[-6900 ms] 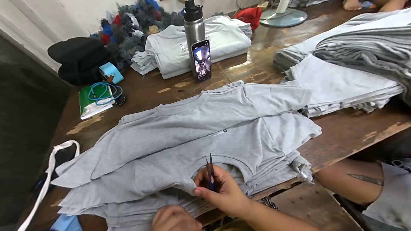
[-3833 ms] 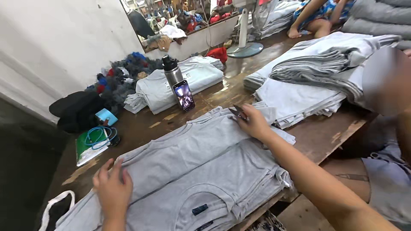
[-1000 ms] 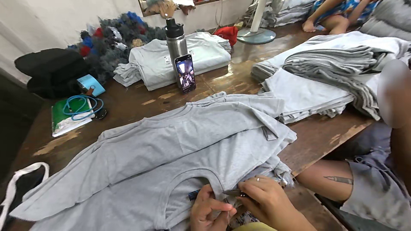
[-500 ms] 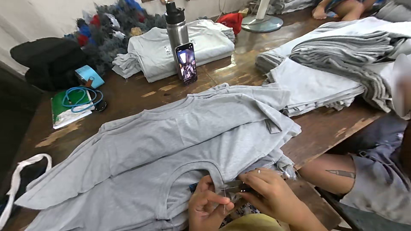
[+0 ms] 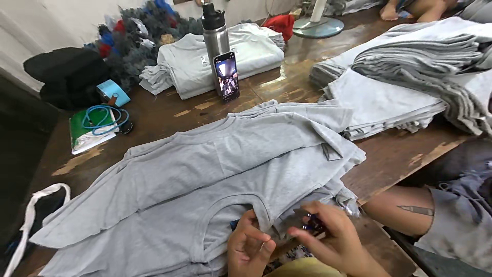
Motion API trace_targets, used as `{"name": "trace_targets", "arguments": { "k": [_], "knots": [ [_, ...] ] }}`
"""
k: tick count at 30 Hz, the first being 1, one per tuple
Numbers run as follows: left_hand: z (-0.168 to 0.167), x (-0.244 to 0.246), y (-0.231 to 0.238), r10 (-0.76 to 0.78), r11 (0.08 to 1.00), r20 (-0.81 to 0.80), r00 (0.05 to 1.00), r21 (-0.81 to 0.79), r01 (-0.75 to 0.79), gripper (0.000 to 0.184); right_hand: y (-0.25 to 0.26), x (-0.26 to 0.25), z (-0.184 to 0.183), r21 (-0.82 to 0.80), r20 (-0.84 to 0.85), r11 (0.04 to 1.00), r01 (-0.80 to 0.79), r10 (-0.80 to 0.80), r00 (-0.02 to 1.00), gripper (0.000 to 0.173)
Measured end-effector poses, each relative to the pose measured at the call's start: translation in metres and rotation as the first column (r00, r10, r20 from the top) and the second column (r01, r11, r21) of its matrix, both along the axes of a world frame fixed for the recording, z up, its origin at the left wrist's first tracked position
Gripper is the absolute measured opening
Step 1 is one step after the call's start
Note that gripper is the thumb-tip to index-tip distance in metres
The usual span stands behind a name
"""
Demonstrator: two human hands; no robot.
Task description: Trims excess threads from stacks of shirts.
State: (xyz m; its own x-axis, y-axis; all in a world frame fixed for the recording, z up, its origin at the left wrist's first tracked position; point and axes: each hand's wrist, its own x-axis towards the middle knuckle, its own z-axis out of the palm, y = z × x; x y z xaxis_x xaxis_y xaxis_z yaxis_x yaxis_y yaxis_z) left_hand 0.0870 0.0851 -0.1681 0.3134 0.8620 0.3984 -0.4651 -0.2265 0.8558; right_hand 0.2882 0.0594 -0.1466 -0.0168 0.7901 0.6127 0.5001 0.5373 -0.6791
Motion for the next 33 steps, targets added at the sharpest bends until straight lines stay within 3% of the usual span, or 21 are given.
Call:
{"name": "trace_targets", "arguments": {
  "k": [4, 10, 22, 26, 30, 33],
  "knots": [
    [0.001, 0.0, 0.0, 0.011, 1.0, -0.006, 1.0, 0.002, -0.011, 0.016, 0.002, -0.031, -0.007, 0.065, -0.154, 0.998, 0.003, 0.007, 0.988, 0.035],
    [0.002, 0.001, -0.002, 0.042, 0.998, -0.035, 0.999, 0.046, -0.04, 0.018, 0.005, -0.04, -0.01, 0.238, -0.1, 0.96, 0.145, -0.125, 0.987, 0.03],
    [0.005, 0.002, -0.003, 0.073, 0.996, -0.059, 0.996, 0.059, -0.07, 0.021, 0.006, -0.033, -0.013, 0.149, -0.03, 0.988, 0.027, -0.023, 0.999, 0.016],
    [0.008, 0.008, -0.005, 0.196, 0.971, -0.191, 0.962, 0.175, -0.163, 0.031, -0.001, -0.028, -0.008, 0.125, -0.052, 0.992, -0.033, 0.04, 0.998, 0.015],
    [0.01, 0.019, 0.0, 0.425, 0.879, -0.302, 0.854, 0.365, -0.308, 0.017, -0.009, -0.019, 0.003, 0.074, -0.076, 0.974, -0.214, 0.219, 0.973, 0.017],
    [0.012, 0.021, 0.002, 0.423, 0.893, -0.275, 0.863, 0.288, -0.346, 0.011, -0.01, -0.008, 0.001, -0.011, -0.044, 0.977, -0.214, 0.213, 0.976, 0.032]
  ]
}}
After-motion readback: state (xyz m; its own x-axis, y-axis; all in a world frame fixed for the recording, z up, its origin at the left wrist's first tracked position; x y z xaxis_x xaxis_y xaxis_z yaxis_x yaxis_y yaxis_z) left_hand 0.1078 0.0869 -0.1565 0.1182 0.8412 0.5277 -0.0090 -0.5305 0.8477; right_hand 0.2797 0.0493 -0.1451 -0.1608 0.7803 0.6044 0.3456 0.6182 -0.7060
